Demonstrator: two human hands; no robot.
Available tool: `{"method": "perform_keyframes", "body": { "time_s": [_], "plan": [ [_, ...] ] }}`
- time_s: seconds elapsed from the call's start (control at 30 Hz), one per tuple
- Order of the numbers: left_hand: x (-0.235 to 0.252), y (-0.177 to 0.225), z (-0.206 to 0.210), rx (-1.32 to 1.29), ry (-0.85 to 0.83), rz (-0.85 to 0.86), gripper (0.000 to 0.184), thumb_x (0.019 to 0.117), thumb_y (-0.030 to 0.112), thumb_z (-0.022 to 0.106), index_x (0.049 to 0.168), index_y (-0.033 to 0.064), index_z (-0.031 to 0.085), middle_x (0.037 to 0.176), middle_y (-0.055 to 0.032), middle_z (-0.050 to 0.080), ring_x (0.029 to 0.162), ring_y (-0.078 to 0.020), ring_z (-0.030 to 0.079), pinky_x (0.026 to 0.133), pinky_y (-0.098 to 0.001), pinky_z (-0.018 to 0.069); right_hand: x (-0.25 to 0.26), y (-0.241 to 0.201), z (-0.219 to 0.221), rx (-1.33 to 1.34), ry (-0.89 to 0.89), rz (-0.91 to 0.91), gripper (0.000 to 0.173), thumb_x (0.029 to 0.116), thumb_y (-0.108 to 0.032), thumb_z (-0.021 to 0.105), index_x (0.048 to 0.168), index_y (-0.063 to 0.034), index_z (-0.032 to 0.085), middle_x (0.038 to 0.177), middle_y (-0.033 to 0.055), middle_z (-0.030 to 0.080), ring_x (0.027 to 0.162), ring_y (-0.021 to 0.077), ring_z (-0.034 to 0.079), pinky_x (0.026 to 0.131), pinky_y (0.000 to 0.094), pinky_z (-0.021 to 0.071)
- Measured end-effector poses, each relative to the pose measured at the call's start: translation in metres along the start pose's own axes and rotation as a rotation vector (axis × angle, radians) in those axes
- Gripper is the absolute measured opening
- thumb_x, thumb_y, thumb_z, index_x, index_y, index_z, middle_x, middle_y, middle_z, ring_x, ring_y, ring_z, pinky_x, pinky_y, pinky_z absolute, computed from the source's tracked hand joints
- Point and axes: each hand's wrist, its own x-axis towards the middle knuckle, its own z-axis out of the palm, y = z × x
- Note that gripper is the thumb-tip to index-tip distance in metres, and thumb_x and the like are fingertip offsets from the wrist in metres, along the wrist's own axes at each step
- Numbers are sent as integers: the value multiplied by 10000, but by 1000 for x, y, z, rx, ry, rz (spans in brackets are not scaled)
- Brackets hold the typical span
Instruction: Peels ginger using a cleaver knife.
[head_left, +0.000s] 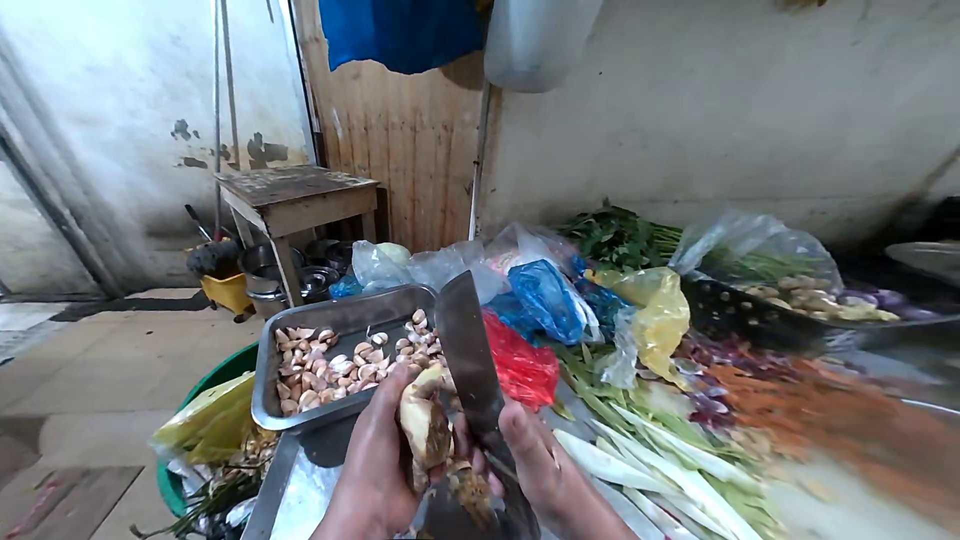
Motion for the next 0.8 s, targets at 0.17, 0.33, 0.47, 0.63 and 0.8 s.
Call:
{"method": "perform_keyframes", "body": {
  "time_s": [0.17,0.33,0.47,0.63,0.8],
  "plan": [
    [-3,-4,3,-46,-26,-39,614,1108,455,172,917,50,593,676,-115,635,474,-164,597,385,-263,482,-1,1,0,6,19,23,1082,841,-891,339,1398,21,509,815,-61,608,591,10,546,492,187,489],
    [-3,-6,5,-42,-4,-60,619,1109,458,171,922,43,590,656,-124,636,456,-170,596,372,-269,479,-1,1,0,72,9,78,1095,807,-912,372,1415,-8,483,784,-62,587,570,30,539,468,198,479],
    [-5,-7,6,-15,6,-70,647,1109,473,164,909,36,599,651,-128,636,450,-165,588,370,-264,469,-1,1,-1,95,7,73,1056,810,-902,387,1400,-32,482,789,-53,586,578,34,547,471,200,484],
    [-5,-7,7,9,13,-96,644,1109,470,154,912,40,590,653,-124,637,453,-167,590,371,-264,468,-1,-2,-2,77,2,100,1058,817,-904,383,1420,-38,445,793,-56,587,573,31,545,464,197,477],
    [-7,-8,8,66,26,-115,653,1109,483,156,898,48,595,643,-116,630,457,-170,588,373,-270,467,-2,-7,-3,87,-2,147,1025,791,-915,408,1380,-78,454,799,-66,588,563,28,551,443,190,475]
  ]
}}
